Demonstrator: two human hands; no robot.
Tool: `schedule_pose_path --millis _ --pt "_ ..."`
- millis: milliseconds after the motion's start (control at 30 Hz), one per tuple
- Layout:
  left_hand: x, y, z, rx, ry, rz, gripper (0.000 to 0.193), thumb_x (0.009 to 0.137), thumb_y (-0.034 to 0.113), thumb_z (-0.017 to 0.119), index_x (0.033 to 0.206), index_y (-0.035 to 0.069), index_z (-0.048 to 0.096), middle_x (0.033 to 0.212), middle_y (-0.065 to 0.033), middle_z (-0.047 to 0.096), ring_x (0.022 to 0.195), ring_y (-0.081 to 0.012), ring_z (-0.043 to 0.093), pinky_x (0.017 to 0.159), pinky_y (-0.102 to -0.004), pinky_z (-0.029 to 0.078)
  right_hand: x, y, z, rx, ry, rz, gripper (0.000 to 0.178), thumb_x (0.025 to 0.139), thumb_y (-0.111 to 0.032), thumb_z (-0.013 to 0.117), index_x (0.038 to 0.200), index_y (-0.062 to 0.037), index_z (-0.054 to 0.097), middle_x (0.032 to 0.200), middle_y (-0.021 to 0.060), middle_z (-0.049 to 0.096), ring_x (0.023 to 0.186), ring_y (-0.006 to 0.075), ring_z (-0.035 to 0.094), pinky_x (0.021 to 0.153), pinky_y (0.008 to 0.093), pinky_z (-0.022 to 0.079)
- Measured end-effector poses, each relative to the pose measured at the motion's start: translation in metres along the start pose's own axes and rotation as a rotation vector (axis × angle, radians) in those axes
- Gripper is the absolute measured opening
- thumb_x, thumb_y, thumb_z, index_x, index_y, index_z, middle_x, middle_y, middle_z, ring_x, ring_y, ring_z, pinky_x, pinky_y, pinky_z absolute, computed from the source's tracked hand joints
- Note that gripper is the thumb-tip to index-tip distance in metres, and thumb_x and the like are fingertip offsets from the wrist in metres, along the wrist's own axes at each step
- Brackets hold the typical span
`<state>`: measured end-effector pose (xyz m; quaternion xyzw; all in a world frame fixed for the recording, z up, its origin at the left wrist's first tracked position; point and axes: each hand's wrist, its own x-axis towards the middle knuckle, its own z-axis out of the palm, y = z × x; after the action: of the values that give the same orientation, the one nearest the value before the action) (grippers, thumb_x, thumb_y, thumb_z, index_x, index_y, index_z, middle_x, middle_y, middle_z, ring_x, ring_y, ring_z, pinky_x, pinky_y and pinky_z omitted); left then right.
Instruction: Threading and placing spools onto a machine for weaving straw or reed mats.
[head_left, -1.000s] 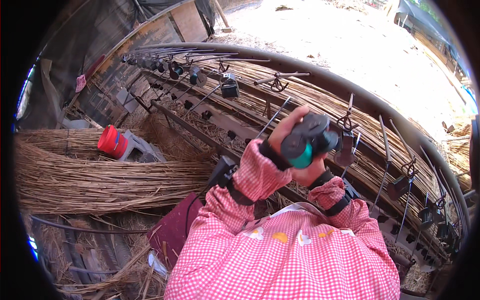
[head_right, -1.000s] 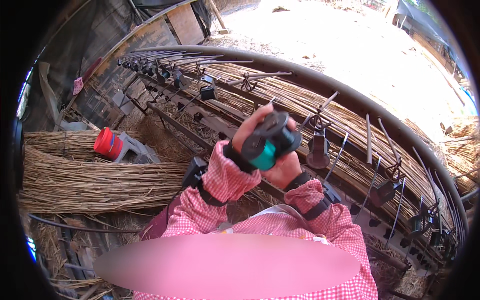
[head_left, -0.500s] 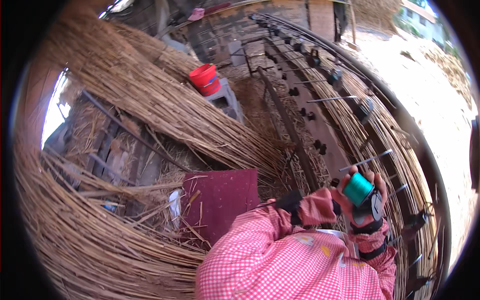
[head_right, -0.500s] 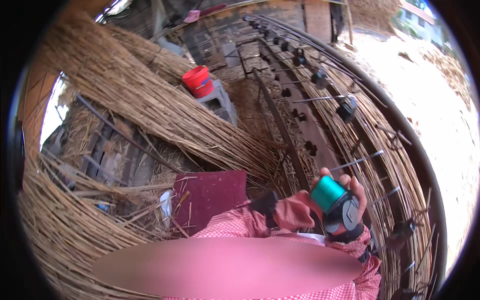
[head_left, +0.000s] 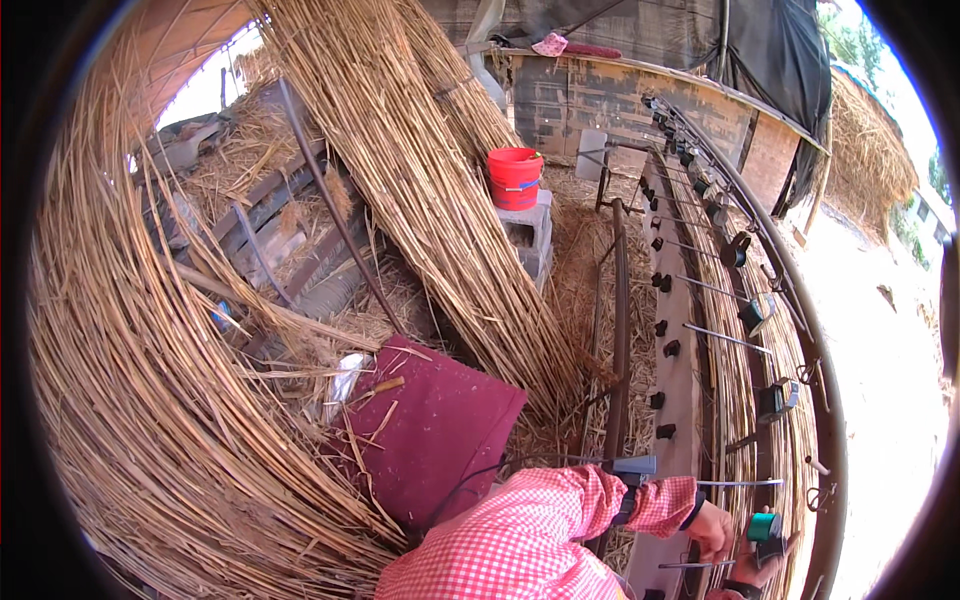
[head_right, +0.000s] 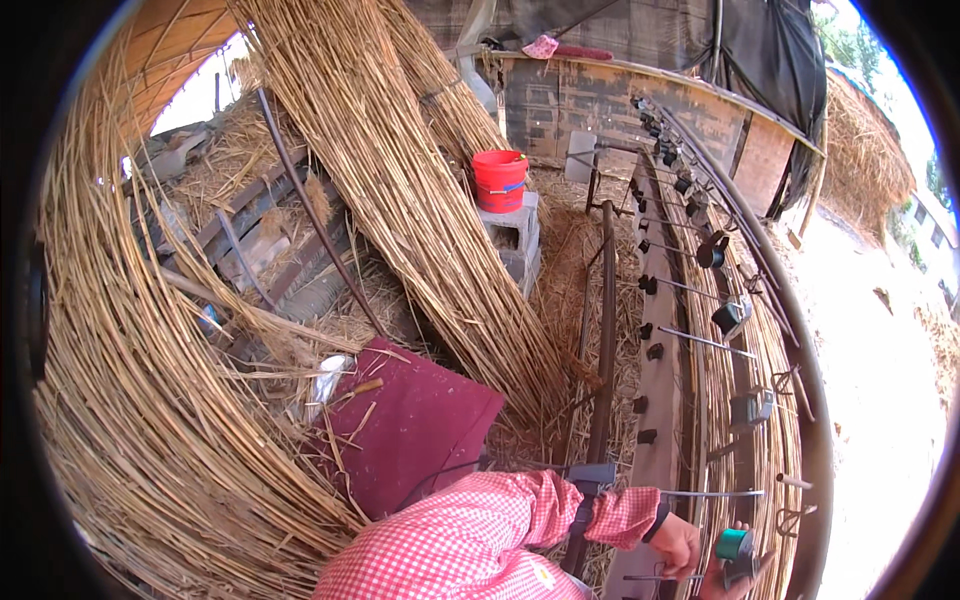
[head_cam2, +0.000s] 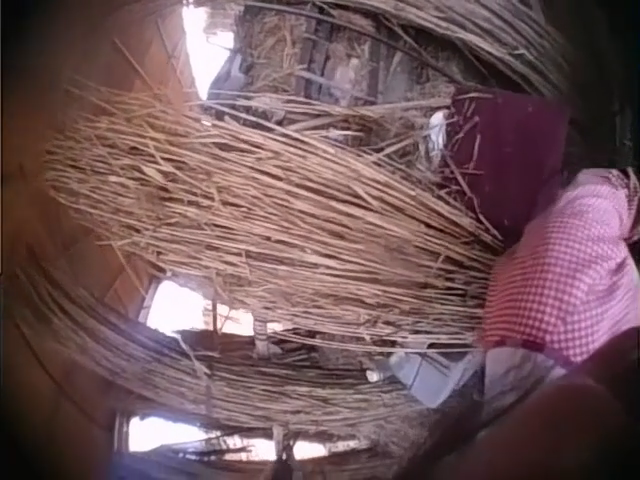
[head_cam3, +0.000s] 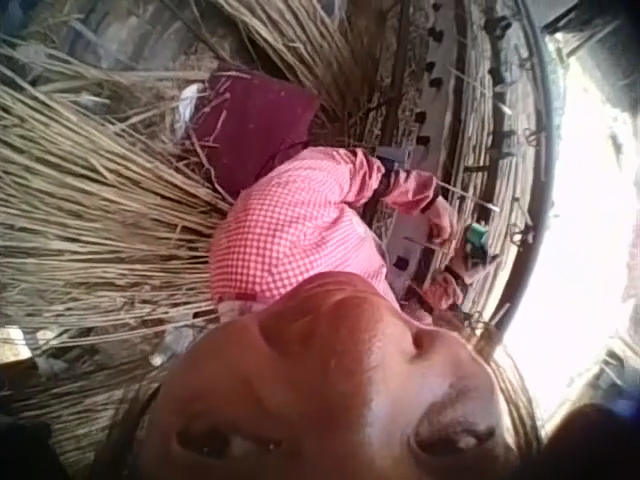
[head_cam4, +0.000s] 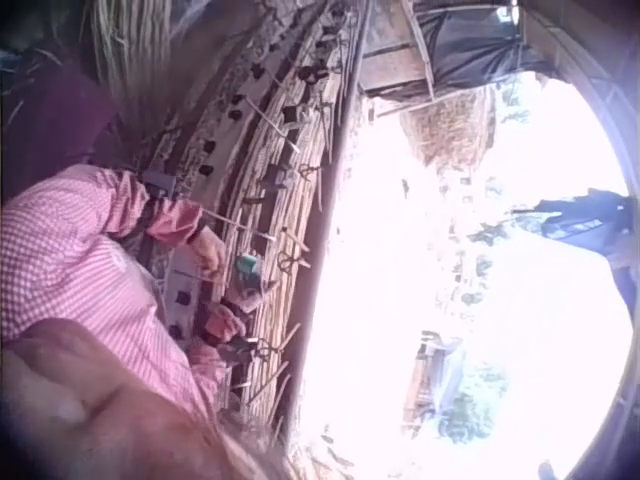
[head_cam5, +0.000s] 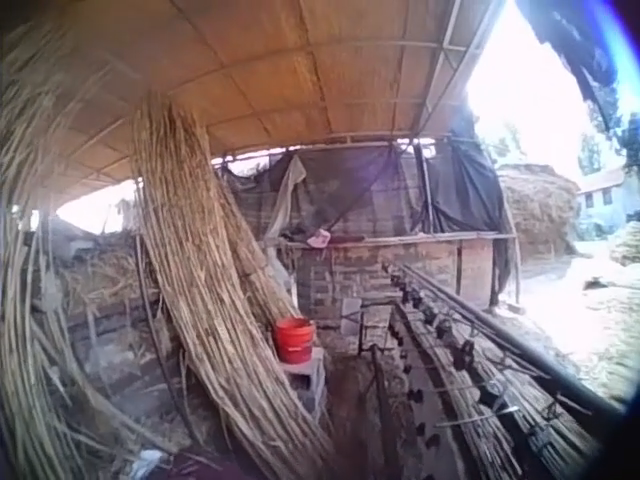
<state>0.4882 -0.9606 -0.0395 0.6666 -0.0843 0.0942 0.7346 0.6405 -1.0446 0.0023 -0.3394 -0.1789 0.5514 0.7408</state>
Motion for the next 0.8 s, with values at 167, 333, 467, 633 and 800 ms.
schedule_pose_path --millis 167,333,467,633,800 --pt "0.054 0.005 -0.036 -1.061 0.536 0.272 0.038 0.078 -0.002 0.041 0.116 0.003 0.045 0.106 -0.0102 0.053 0.091 -0.0184 0.055 0.072 -0.0254 0.051 0.034 -0.009 0.006 -0.150 -0.061 0.072 0.052 0.079 -0.044 0.051 0.104 0.0013 0.051 0.101 0.0146 0.057 0.095 0.0255 0.054 0.079 0.0382 0.046" --pt "0.078 -0.041 -0.076 0.856 0.849 0.217 0.054 0.075 0.038 0.061 0.114 0.005 0.048 0.109 -0.0107 0.050 0.093 -0.0235 0.051 0.080 -0.0354 0.043 0.043 -0.009 0.025 -0.312 -0.159 0.210 0.051 0.079 -0.042 0.051 0.106 0.0015 0.049 0.102 0.0148 0.056 0.095 0.0252 0.054 0.080 0.0379 0.045" --pt "0.050 -0.081 -0.016 0.927 0.786 0.170 0.055 0.073 0.039 0.061 0.115 0.006 0.048 0.107 -0.0119 0.051 0.092 -0.0253 0.051 0.078 -0.0363 0.043 0.056 0.005 0.048 -0.354 -0.269 0.244 0.050 0.080 -0.040 0.051 0.107 0.0016 0.048 0.103 0.0150 0.055 0.095 0.0250 0.053 0.080 0.0377 0.045" --pt "-0.053 -0.090 0.044 1.090 0.755 -0.002 0.058 0.071 0.041 0.062 0.116 0.008 0.047 0.103 -0.0139 0.052 0.089 -0.0282 0.052 0.076 -0.0377 0.043 0.070 0.051 0.106 -0.355 -0.525 0.343 0.048 0.081 -0.037 0.051 0.109 0.0018 0.047 0.104 0.0151 0.055 0.095 0.0248 0.053 0.081 0.0375 0.044" --pt "-0.128 -0.054 0.030 1.247 0.672 -0.243 0.061 0.068 0.043 0.063 0.118 0.011 0.046 0.099 -0.0159 0.053 0.086 -0.0310 0.053 0.073 -0.0392 0.043 0.051 0.088 0.152 -0.288 -0.778 0.395 0.047 0.081 -0.035 0.051 0.110 0.0020 0.045 0.105 0.0153 0.054 0.096 0.0246 0.053 0.082 0.0372 0.044"
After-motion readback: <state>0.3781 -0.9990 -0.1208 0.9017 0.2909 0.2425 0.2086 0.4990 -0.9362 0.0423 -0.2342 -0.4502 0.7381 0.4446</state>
